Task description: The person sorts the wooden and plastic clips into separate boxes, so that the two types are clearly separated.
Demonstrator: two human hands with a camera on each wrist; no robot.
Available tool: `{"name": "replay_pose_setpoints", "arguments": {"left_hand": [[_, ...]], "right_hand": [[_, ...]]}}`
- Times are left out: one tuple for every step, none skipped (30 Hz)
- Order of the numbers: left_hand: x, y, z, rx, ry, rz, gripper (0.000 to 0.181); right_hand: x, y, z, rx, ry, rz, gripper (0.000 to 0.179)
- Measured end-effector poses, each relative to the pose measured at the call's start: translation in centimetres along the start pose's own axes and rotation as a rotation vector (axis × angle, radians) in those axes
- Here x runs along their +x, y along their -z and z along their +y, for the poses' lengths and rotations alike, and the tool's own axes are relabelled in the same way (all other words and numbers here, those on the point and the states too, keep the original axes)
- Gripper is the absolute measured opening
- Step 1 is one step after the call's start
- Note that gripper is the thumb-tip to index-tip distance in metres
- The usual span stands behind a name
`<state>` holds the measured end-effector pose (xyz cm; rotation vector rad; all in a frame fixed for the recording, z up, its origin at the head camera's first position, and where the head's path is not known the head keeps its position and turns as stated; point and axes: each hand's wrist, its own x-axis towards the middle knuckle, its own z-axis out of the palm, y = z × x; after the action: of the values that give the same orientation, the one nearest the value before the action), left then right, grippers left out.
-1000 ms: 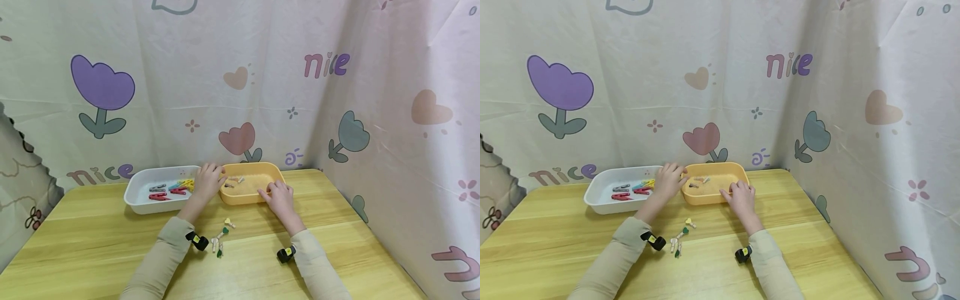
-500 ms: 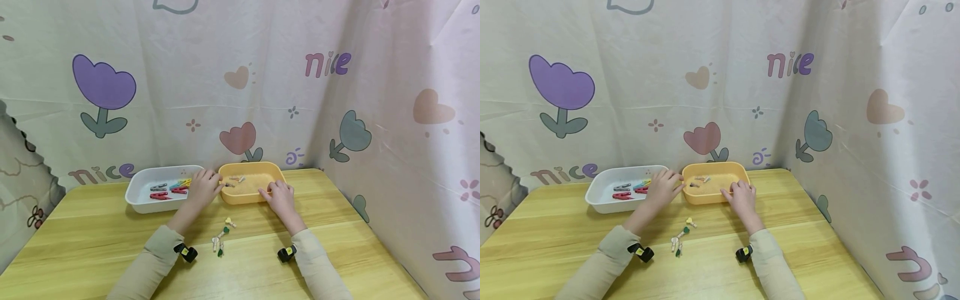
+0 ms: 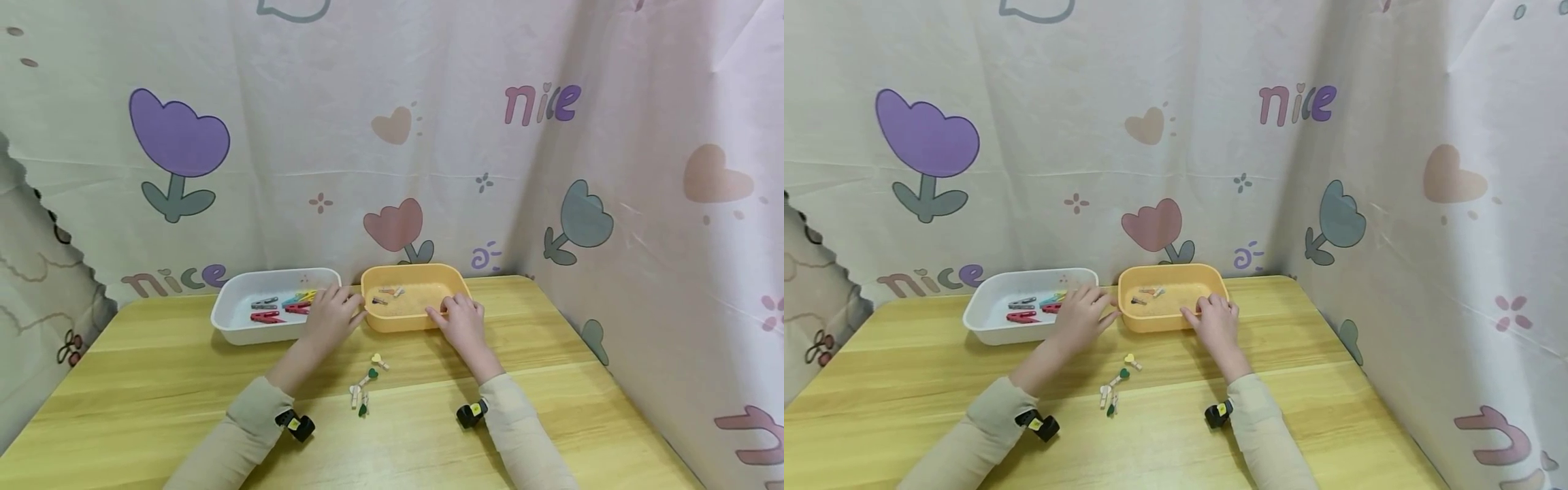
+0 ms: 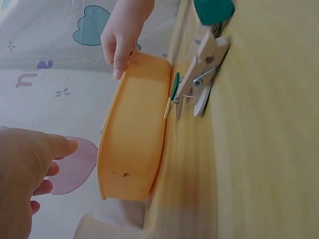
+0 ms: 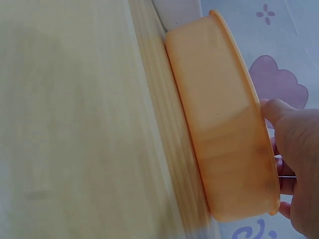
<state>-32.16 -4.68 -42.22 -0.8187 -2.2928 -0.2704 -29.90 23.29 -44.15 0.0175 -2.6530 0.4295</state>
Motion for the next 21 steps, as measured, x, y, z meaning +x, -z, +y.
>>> {"name": "replay_pose_setpoints", "arguments": {"left_hand": [[-0.1, 0.1, 0.0, 0.002, -0.004, 0.0, 0.022], [-0.3, 0.3, 0.1, 0.002, -0.008, 0.003, 0.022], [-0.4, 0.4, 0.1, 0.005, -0.015, 0.005, 0.021], [-0.5, 0.5, 0.1, 0.004, -0.021, 0.006, 0.021], [-0.6, 0.7, 0.1, 0.0, -0.027, 0.005, 0.02], [-0.8, 0.8, 0.0, -0.003, -0.033, 0.003, 0.02], [-0.9, 0.9, 0.0, -0.004, -0.039, -0.003, 0.02], [-1.0, 1.1, 0.0, -0.009, -0.045, -0.009, 0.02], [-1.1, 1.2, -0.1, -0.015, -0.052, -0.02, 0.02], [-1.3, 1.4, -0.1, -0.023, -0.06, -0.024, 0.02], [-1.4, 1.5, -0.2, -0.03, -0.068, -0.032, 0.021], [-1.6, 1.6, -0.2, -0.037, -0.078, -0.038, 0.021], [-1.7, 1.8, -0.2, -0.045, -0.088, -0.042, 0.021], [-1.9, 1.9, -0.2, -0.057, -0.098, -0.046, 0.022], [-2.1, 2.0, -0.2, -0.066, -0.109, -0.053, 0.022], [-2.3, 2.0, -0.2, -0.074, -0.119, -0.057, 0.022], [-2.5, 2.1, -0.2, -0.082, -0.126, -0.068, 0.022], [-2.7, 2.3, -0.2, -0.089, -0.134, -0.077, 0.023], [-2.8, 2.3, -0.3, -0.099, -0.142, -0.087, 0.023], [-3.0, 2.4, -0.3, -0.106, -0.151, -0.1, 0.023], [-3.2, 2.5, -0.3, -0.113, -0.162, -0.111, 0.023]], "right_hand": [[0.0, 0.0, 0.0, 0.002, 0.0, 0.001, 0.038], [0.0, 0.0, 0.0, 0.003, 0.0, 0.002, 0.038], [0.0, 0.0, 0.0, 0.001, -0.001, 0.001, 0.038], [0.0, 0.0, -0.1, 0.002, -0.002, 0.0, 0.038], [0.1, 0.1, -0.1, 0.002, -0.003, -0.002, 0.038], [0.1, 0.1, -0.1, 0.003, -0.002, -0.003, 0.038], [0.1, 0.1, -0.1, 0.004, -0.002, -0.003, 0.038], [0.1, 0.1, -0.1, 0.005, -0.003, -0.006, 0.038], [0.1, 0.1, -0.1, 0.005, -0.001, -0.005, 0.039], [0.1, 0.1, -0.1, 0.009, 0.002, -0.003, 0.038], [0.1, 0.1, -0.1, 0.011, 0.003, -0.001, 0.039], [0.1, 0.1, 0.0, 0.013, 0.004, 0.0, 0.039], [0.1, 0.1, 0.0, 0.013, 0.005, 0.0, 0.039], [0.1, 0.1, 0.1, 0.016, 0.007, 0.0, 0.039], [0.1, 0.0, 0.1, 0.018, 0.008, 0.0, 0.039], [0.0, 0.0, 0.1, 0.021, 0.007, -0.002, 0.039], [0.0, 0.0, 0.1, 0.022, 0.006, -0.005, 0.039], [0.0, 0.0, 0.0, 0.023, 0.006, -0.007, 0.039], [0.0, 0.0, 0.1, 0.022, 0.006, -0.007, 0.039], [0.0, 0.0, 0.1, 0.024, 0.005, -0.008, 0.039], [0.0, 0.0, 0.0, 0.026, 0.005, -0.009, 0.039]]}}
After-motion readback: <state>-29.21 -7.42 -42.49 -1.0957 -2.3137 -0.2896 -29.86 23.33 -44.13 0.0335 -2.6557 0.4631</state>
